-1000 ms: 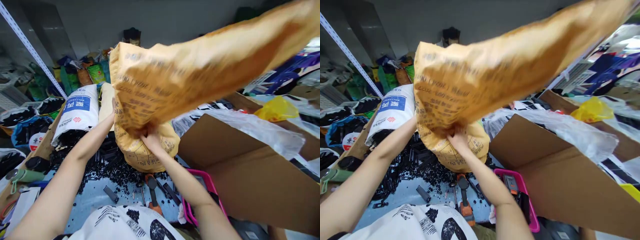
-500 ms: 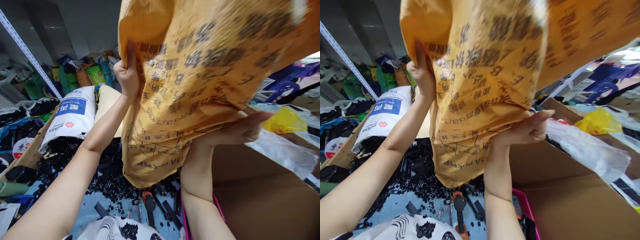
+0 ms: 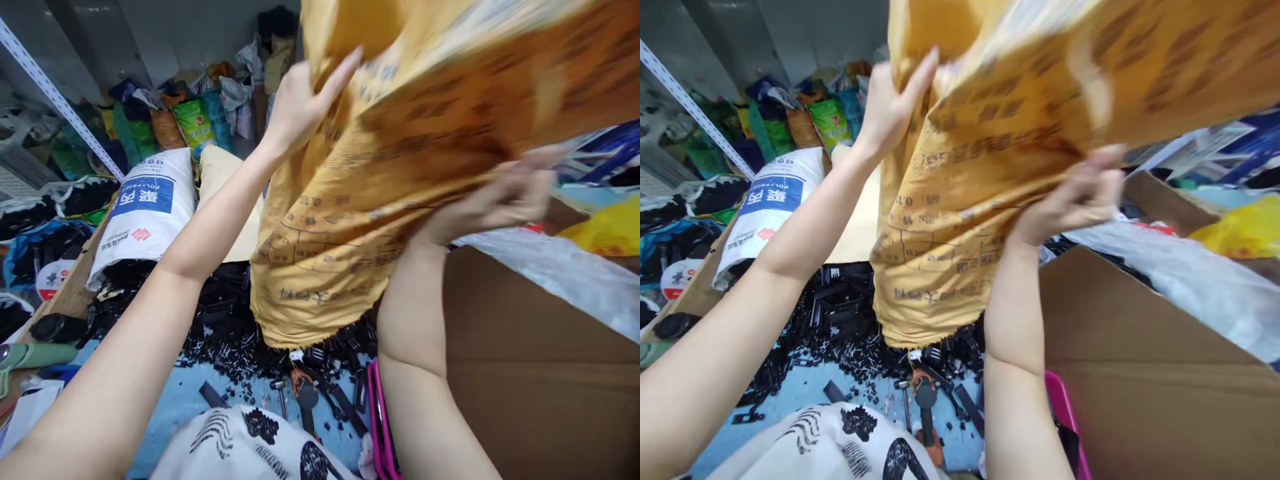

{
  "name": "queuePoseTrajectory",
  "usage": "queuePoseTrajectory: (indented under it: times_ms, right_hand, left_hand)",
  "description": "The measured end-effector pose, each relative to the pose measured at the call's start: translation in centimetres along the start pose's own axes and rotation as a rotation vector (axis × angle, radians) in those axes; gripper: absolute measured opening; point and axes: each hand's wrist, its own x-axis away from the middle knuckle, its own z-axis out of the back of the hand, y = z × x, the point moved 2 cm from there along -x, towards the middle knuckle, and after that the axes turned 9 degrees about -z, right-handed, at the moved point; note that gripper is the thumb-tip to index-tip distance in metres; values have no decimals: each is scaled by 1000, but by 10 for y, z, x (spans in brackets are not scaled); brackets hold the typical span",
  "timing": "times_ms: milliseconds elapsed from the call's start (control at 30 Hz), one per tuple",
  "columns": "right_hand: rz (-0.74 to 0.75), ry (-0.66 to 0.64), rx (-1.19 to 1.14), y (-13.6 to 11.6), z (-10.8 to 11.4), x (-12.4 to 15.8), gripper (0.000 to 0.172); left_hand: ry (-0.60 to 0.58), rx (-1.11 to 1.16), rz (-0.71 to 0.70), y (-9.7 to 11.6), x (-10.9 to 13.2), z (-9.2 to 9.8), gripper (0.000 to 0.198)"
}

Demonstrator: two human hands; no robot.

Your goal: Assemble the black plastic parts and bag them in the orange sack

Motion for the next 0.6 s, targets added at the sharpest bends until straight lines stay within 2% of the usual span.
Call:
queuePoseTrajectory:
  times_ms: [33,67,100,167,233,300,333,400,500,600]
  right_hand:
    - [28,41,41,4,-4,10,56]
    - [57,54,89,10,-10,21,52]
    - [79,28,142,19,-17,31,51]
    - [85,-155,233,45,-36,49,50]
    - [57,-336,291,79,-54,63,48]
    - [1,-485,354,114,-66,77,47]
    - [-30,-549,398,129,-69,84,46]
    - [-64,-669,496,153,-71,101,45]
    - [2,-813,569,168,-73,125,40]
    - [96,-854,552,164,-93,140,33]
  left_hand:
    - [-62,39,15,-8,36,2,66]
    - [-78,52,97,-15,80,5,56]
    - [-91,44,241,-21,130,7,54]
    - [-186,11,403,-20,235,6,62]
    - [-434,8,472,-8,329,-7,73]
    - [-686,49,520,5,393,-28,77]
    - [-749,67,549,8,410,-41,75]
    - [-800,95,548,5,419,-67,66]
    - [-802,128,492,-9,401,-100,58]
    - [-739,107,502,-13,390,-118,57]
